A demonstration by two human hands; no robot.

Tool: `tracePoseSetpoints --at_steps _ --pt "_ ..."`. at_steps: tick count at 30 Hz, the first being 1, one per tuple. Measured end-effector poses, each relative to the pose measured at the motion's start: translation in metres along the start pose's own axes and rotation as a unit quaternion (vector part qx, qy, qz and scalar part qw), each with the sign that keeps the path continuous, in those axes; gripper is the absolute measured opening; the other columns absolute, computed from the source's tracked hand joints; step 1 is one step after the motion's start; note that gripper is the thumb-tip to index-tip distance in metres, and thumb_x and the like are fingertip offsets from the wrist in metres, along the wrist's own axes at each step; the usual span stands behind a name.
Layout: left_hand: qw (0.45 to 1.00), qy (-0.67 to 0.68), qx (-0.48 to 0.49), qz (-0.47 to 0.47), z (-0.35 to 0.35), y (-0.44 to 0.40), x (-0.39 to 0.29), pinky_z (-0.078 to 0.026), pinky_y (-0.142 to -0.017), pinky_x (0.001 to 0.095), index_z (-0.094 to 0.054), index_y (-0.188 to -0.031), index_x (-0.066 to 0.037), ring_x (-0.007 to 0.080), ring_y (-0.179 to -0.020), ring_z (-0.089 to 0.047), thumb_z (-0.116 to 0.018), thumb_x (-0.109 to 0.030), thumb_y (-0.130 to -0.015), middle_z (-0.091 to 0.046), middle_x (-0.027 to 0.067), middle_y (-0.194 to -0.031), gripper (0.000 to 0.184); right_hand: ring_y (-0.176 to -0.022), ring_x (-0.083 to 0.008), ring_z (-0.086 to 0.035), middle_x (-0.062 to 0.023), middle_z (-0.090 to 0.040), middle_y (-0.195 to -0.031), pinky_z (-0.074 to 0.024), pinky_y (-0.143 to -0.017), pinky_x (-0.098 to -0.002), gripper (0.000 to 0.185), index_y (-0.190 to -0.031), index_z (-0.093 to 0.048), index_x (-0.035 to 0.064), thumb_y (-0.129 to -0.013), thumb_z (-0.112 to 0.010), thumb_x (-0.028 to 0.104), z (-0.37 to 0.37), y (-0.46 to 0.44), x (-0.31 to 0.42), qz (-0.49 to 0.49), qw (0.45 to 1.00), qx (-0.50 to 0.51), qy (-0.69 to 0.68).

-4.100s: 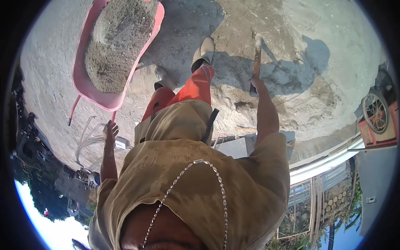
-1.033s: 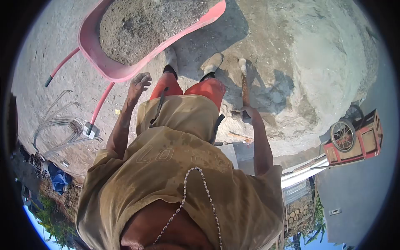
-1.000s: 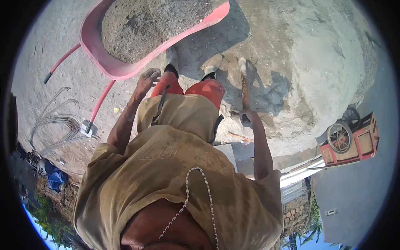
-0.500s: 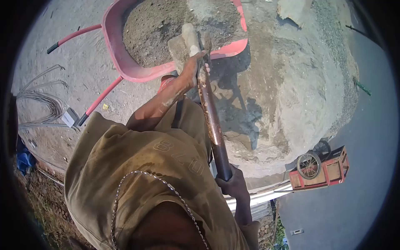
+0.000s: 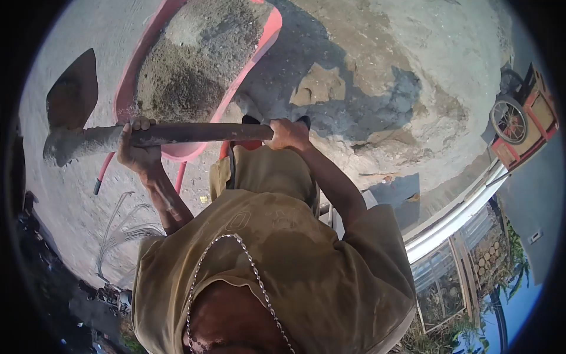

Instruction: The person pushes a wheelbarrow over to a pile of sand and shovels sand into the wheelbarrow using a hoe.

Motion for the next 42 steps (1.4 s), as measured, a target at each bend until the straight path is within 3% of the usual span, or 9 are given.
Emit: tracePoseSetpoints --at_steps 4,8,12,16,18,21,24,30,42 --pt "0.937 -0.002 0.349 0.004 -0.174 -0.007 -0.014 -0.044 -0.079 0.0388 -0.045 -0.102 -0.002 0.0225 -0.078 -0.051 -0.052 -0.018 -0.081 -0.051 0.0108 -0.083 0.027 -0.071 -0.0322 -0.061 -0.0149 -0.062 -0.078 -0.0484 -0.063 -0.0376 0.032 -0.090 -0.060 0.0097 -0.062 -0.069 0.024 0.072 0.003 0.021 0.104 0.962 -0.231 -0.106" --pt "0.821 -0.463 0.276 -0.186 -0.324 -0.011 0.037 -0.046 -0.083 0.0382 -0.036 -0.123 0.004 0.0261 -0.098 -0.055 -0.054 -0.033 -0.084 -0.053 0.0185 -0.108 0.057 -0.068 -0.0314 -0.060 -0.0133 -0.061 -0.075 -0.0472 -0.063 -0.0364 0.041 -0.095 -0.057 0.0060 -0.062 -0.072 0.025 0.162 -0.002 -0.024 0.122 0.898 -0.368 -0.210" --pt "0.761 -0.491 0.422 -0.046 -0.375 0.051 0.184 -0.046 -0.080 0.0333 -0.038 -0.128 -0.003 0.0227 -0.103 -0.054 -0.050 -0.036 -0.087 -0.055 0.0126 -0.113 0.053 -0.072 -0.0322 -0.060 -0.0141 -0.062 -0.078 -0.0479 -0.066 -0.0368 0.045 -0.093 -0.057 0.0049 -0.063 -0.071 0.036 0.241 0.043 -0.147 -0.029 0.882 -0.460 -0.099" --pt "0.721 -0.418 0.424 0.355 -0.270 0.100 0.371 -0.047 -0.073 0.0269 -0.041 -0.125 -0.005 0.0155 -0.086 -0.058 -0.050 -0.034 -0.088 -0.058 0.0102 -0.103 0.048 -0.069 -0.0290 -0.061 -0.0159 -0.063 -0.076 -0.0486 -0.064 -0.0363 0.040 -0.088 -0.061 0.0032 -0.061 -0.071 0.031 0.164 0.135 -0.388 -0.177 0.814 -0.540 -0.125" --pt "0.691 -0.414 0.317 0.500 -0.161 0.121 0.426 -0.047 -0.069 0.0267 -0.043 -0.123 -0.005 0.0145 -0.082 -0.059 -0.055 -0.035 -0.085 -0.059 0.0074 -0.100 0.050 -0.071 -0.0244 -0.063 -0.0188 -0.063 -0.076 -0.0483 -0.065 -0.0358 0.048 -0.089 -0.059 -0.0038 -0.056 -0.072 0.030 0.077 0.223 -0.453 -0.411 0.828 -0.361 -0.123" --pt "0.579 -0.656 0.201 0.442 0.023 0.109 0.397 -0.045 -0.061 0.0277 -0.048 -0.117 -0.005 0.0127 -0.074 -0.057 -0.060 -0.037 -0.080 -0.060 0.0052 -0.092 0.050 -0.062 -0.0251 -0.064 -0.0127 -0.065 -0.070 -0.0497 -0.064 -0.0319 0.036 -0.077 -0.062 -0.0025 -0.058 -0.068 0.027 -0.091 0.324 -0.512 -0.613 0.742 -0.164 -0.218" --pt "0.565 -0.700 -0.064 0.432 0.137 0.129 0.259 -0.045 -0.059 0.0278 -0.050 -0.115 -0.008 0.0125 -0.069 -0.056 -0.059 -0.034 -0.079 -0.059 0.0040 -0.087 0.045 -0.051 -0.0166 -0.058 -0.0079 -0.059 -0.059 -0.0466 -0.050 -0.0317 0.018 -0.070 -0.059 0.0011 -0.062 -0.068 0.014 -0.115 0.351 -0.531 -0.622 0.642 -0.146 -0.425" --pt "0.581 -0.626 -0.273 0.442 0.223 0.200 0.098 -0.042 -0.078 0.0440 -0.039 -0.127 -0.010 0.0288 -0.098 -0.052 -0.051 -0.042 -0.083 -0.050 0.0144 -0.114 0.056 -0.042 -0.0181 -0.050 -0.0050 -0.050 -0.051 -0.0433 -0.043 -0.0320 0.019 -0.066 -0.053 0.0075 -0.067 -0.067 0.019 -0.087 0.323 -0.498 -0.506 0.520 -0.112 -0.679" --pt "0.824 -0.428 -0.042 0.368 0.121 0.174 0.205 -0.048 -0.068 0.0283 -0.051 -0.113 -0.004 0.0156 -0.079 -0.059 -0.054 -0.036 -0.085 -0.060 0.0080 -0.093 0.042 -0.047 -0.0145 -0.050 -0.0025 -0.049 -0.056 -0.0430 -0.042 -0.0263 0.008 -0.069 -0.048 0.0081 -0.072 -0.056 0.008 0.066 0.227 -0.424 -0.523 0.607 -0.058 -0.596"
Point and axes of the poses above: each hand's wrist, its own y-axis away from the middle knuckle, its own z-axis out of the back of the hand, x = y × z, the point moved 7 cm from there along -y, towards the middle knuckle
